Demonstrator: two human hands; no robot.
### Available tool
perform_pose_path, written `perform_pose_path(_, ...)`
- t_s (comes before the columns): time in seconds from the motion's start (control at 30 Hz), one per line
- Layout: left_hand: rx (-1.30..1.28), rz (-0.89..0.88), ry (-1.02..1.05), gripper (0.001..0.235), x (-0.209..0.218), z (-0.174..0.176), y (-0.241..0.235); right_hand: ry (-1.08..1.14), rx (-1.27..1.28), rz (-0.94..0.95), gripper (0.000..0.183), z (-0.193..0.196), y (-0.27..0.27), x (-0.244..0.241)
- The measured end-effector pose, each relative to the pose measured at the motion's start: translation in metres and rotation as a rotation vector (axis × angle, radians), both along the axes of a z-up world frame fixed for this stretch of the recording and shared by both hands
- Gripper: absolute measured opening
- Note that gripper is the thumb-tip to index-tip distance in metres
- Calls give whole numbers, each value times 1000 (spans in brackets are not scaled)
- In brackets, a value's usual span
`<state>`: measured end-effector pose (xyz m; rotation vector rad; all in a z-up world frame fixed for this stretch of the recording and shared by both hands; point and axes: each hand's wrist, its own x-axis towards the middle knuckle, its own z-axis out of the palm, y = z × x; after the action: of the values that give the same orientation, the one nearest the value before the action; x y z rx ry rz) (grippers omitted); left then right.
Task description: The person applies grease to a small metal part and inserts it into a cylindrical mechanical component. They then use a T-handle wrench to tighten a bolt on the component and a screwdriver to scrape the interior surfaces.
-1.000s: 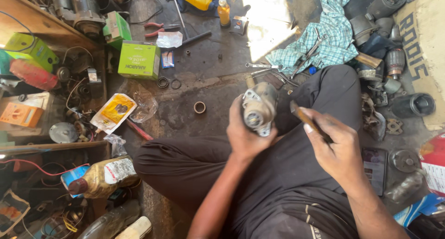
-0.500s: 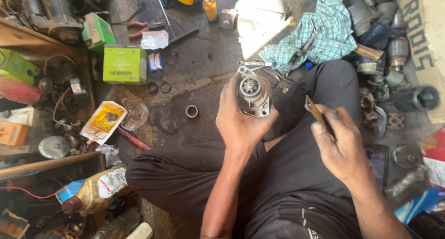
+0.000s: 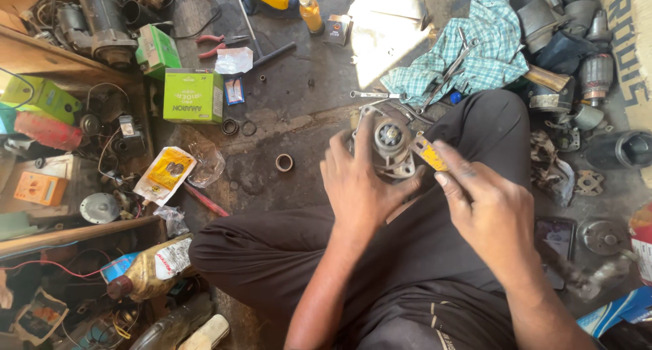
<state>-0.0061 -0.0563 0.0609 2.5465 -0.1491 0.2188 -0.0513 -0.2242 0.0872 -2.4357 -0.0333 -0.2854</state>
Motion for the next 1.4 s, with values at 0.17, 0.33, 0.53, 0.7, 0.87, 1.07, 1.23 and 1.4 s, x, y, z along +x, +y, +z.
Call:
perform_pose_path(0.17,-173,51,-29,99,6,-15,-18,205,-246,-112,36,11,-4,-1)
perform_pose_path(0.33,-378,184,-113,105,-16,-38,-5,233,-159,-69,36,15,-6,2)
perform_pose_path(0.53,-577,204,-343,109,-56,-71,-14,160,-113,108,42,22,13,6)
perform_pose_path(0.7,-656,259,-359,111,-65,-82,-24,219,-260,70,40,35,17,3)
perform_pose_path(0.87,-642,235,-273,115,-61,-78,-10,101,-273,102,30,26,17,0)
perform_pose_path(1.07,-775,112,-244,107,-47,-72,-8,34,-264,119,24,12,12,8)
perform_pose_path(1.23,-820,56,-215,104,-47,-72,-3,74,-274,170,31,15,10,12)
perform_pose_path(1.4,-809,73,-208,107,-52,-78,-3,83,-297,198,35,21,18,18)
